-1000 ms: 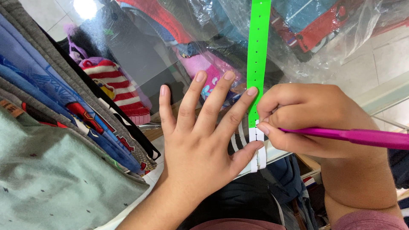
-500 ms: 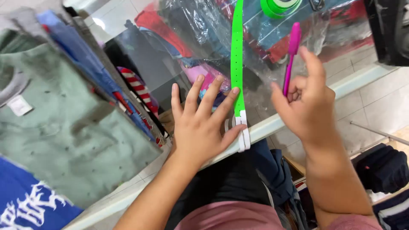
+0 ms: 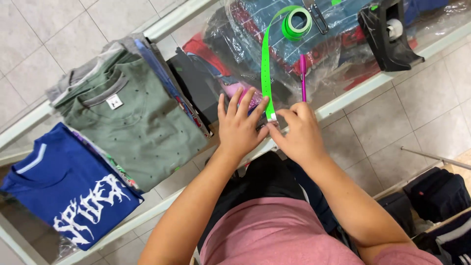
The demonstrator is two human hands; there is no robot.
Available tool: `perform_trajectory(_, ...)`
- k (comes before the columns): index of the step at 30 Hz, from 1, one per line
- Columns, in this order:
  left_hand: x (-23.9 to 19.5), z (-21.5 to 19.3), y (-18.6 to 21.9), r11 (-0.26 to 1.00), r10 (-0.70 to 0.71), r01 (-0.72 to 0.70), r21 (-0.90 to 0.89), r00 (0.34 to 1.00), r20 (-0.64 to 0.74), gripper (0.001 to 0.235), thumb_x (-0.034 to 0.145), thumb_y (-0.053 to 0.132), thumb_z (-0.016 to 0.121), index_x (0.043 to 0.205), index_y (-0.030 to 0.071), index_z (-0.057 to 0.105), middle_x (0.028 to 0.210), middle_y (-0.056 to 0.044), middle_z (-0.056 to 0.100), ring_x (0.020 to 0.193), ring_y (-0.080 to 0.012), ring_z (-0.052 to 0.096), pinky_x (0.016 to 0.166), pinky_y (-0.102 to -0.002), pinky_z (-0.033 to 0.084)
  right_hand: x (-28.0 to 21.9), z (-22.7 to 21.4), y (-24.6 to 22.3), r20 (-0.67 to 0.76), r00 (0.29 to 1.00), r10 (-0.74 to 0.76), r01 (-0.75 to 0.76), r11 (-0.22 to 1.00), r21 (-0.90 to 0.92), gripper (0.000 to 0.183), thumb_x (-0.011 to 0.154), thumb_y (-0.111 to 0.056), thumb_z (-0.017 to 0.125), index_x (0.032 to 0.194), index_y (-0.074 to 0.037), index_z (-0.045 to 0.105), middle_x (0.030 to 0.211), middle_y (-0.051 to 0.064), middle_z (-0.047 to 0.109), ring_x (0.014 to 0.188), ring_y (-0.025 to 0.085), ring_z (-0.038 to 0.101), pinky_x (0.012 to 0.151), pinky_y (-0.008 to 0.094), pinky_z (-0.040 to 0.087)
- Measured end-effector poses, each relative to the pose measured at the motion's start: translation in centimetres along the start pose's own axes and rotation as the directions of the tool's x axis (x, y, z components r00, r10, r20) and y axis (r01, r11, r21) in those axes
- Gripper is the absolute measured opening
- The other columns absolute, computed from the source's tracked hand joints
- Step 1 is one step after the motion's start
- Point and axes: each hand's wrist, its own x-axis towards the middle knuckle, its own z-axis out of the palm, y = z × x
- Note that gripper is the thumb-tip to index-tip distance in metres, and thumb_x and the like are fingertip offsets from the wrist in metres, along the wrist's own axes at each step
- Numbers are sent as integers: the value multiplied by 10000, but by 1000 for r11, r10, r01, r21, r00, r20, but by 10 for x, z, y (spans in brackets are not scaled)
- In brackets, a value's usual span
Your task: Folding a blue t-shirt and preparing it with a marker and tape on a store counter
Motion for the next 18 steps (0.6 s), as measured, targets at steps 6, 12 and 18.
perform_trajectory(6,-1,2,-3,999,40,-40,3,998,-55,478,833,496,611,1223,219,622,1264,-81,575,1208,-302,522,1032,-608,297,-1,1,-1,129,982,137,-141,990,24,133,876,-271,676,922,-146,679,959,29,540,961,275,538,814,407,412)
perform_trajectory(12,-11,18,-9,996,79,-84,-26,984,-160,442,826,449,669,1149,152,613,1116,-29,615,1061,-233,574,983,-511,371,8,-9,-7,193,969,152,-195,953,232,78,915,-168,641,930,-91,637,1001,62,603,978,305,564,819,405,428)
perform_trajectory(18,-9,5,-10,949,142,-201,-242,960,-240,221,831,222,725,996,130,611,886,3,667,847,-190,631,897,-454,412,5,-3,-8,211,956,204,-279,855,438,72,841,-82,689,871,-46,636,916,116,651,856,286,624,770,374,481)
